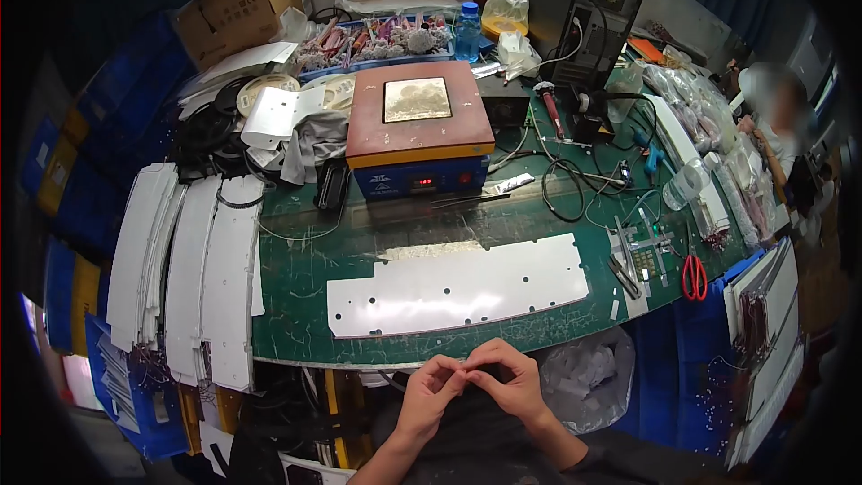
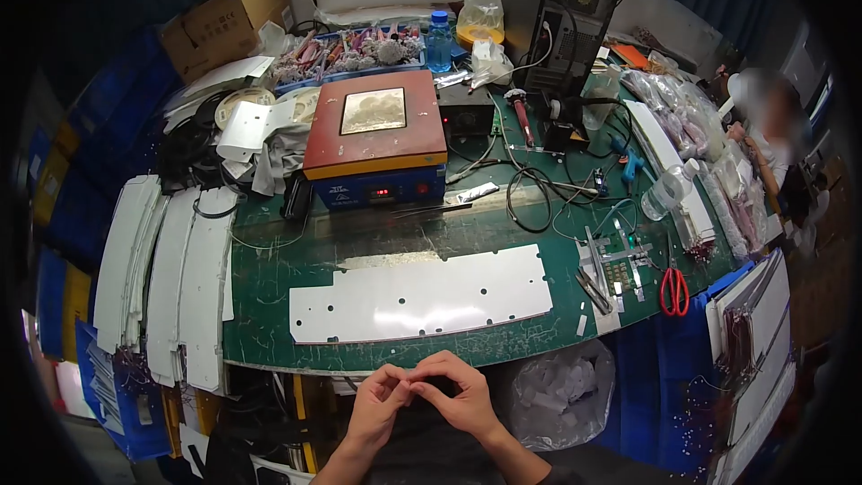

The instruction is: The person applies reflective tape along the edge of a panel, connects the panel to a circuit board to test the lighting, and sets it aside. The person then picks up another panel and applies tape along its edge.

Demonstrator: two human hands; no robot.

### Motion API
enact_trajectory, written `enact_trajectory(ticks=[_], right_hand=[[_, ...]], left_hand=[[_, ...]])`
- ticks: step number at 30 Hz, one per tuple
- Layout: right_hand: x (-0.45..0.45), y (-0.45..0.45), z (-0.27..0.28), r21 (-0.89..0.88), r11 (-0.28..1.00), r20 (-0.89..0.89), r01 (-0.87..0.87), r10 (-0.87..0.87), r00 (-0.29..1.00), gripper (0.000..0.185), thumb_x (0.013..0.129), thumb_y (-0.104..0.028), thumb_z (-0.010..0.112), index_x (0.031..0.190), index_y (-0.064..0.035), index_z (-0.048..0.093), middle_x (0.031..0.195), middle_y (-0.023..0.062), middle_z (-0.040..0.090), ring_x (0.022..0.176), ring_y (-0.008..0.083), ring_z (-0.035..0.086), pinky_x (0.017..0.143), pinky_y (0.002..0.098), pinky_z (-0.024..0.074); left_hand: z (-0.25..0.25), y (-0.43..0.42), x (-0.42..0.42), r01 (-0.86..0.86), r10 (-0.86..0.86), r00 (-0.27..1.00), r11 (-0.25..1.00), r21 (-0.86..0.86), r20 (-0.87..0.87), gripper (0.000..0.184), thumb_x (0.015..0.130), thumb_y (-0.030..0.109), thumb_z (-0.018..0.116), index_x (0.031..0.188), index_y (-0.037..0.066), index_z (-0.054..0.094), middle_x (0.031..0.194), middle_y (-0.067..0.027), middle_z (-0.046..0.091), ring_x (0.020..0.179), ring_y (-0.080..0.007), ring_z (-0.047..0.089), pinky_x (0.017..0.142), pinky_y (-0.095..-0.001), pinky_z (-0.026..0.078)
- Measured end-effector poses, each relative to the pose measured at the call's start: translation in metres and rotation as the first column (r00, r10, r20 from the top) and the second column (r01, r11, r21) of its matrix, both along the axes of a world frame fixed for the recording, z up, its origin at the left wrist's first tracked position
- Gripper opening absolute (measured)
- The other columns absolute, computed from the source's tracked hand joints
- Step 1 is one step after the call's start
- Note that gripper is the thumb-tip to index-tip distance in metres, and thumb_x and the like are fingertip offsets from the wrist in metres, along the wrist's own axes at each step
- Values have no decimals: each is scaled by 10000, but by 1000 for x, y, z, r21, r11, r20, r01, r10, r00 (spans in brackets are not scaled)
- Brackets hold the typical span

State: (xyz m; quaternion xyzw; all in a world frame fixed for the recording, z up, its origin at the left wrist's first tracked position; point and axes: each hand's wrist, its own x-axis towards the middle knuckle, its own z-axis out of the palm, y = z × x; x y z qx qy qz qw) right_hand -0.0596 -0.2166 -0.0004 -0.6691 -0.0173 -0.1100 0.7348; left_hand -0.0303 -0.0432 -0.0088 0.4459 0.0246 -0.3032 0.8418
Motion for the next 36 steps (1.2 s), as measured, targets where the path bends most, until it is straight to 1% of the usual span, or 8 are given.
enact_trajectory(ticks=[7, 9, 11, 14, 16, 19, 27, 36], right_hand=[[-3, -1, -2, 78, 996, -37, -45, 48, 998, 147, 948, 85, 755, 1075, 12, 743, 1084, 128, 706, 1060, 202, 694, 946, 333, 565], [-2, -3, -3, 136, 986, -4, -92, 93, 996, 141, 944, 84, 758, 1064, 14, 733, 1096, 118, 711, 1060, 209, 696, 962, 344, 554], [-3, -6, -4, 173, 977, 11, -125, 125, 992, 134, 944, 88, 753, 1055, 17, 724, 1099, 115, 714, 1064, 216, 696, 974, 353, 545], [-6, -9, -4, 188, 969, 2, -157, 160, 987, 125, 948, 94, 740, 1047, 21, 715, 1091, 120, 713, 1074, 221, 693, 985, 360, 538], [-8, -6, -5, 191, 964, -8, -182, 187, 982, 123, 950, 94, 736, 1045, 20, 713, 1085, 123, 713, 1076, 220, 691, 988, 356, 534], [-9, -2, -6, 194, 957, -16, -216, 223, 975, 120, 949, 90, 740, 1040, 17, 713, 1081, 123, 713, 1069, 218, 691, 981, 355, 535], [-18, 6, -4, 225, 953, 0, -205, 211, 978, 96, 964, 57, 750, 1043, 17, 712, 1071, 117, 709, 1056, 212, 685, 977, 353, 531], [-26, 0, -12, 235, 959, -33, -159, 172, 985, 88, 970, 41, 755, 1046, 14, 718, 1064, 106, 707, 1049, 198, 679, 974, 342, 523]], left_hand=[[11, -3, -2, -48, 46, 998, 998, 36, 47, 203, 1028, 119, 762, 1176, 40, 647, 1069, -37, 682, 961, -117, 643, 858, -279, 523], [25, 3, 0, -107, -57, 917, 918, 381, 394, 234, 1002, 114, 782, 1176, 26, 654, 1102, -66, 697, 991, -150, 661, 900, -297, 529], [51, 18, 11, -334, -175, 684, 788, 517, 708, 268, 953, 95, 808, 1168, 10, 672, 1148, -111, 718, 1049, -220, 681, 954, -332, 532], [110, 64, 36, -691, 34, 291, 699, 185, 956, 226, 964, 171, 812, 1085, 51, 663, 992, -110, 709, 937, -278, 669, 852, -369, 538], [156, 108, 61, -872, -16, -147, 475, -122, 989, 289, 1015, 287, 748, 1170, 79, 621, 972, -98, 673, 921, -274, 635, 842, -409, 523], [217, 167, 93, -894, -223, -418, 276, -354, 881, 293, 1013, 287, 750, 1174, 79, 621, 975, -99, 672, 923, -274, 635, 843, -409, 523], [279, 215, 150, -972, -604, -135, 234, 12, 785, 305, 1008, 289, 755, 1183, 79, 620, 983, -101, 671, 928, -276, 635, 845, -409, 523], [267, 217, 145, -964, -578, -206, 258, -63, 789, 318, 1002, 291, 760, 1194, 79, 620, 993, -103, 669, 934, -278, 635, 848, -408, 523]])
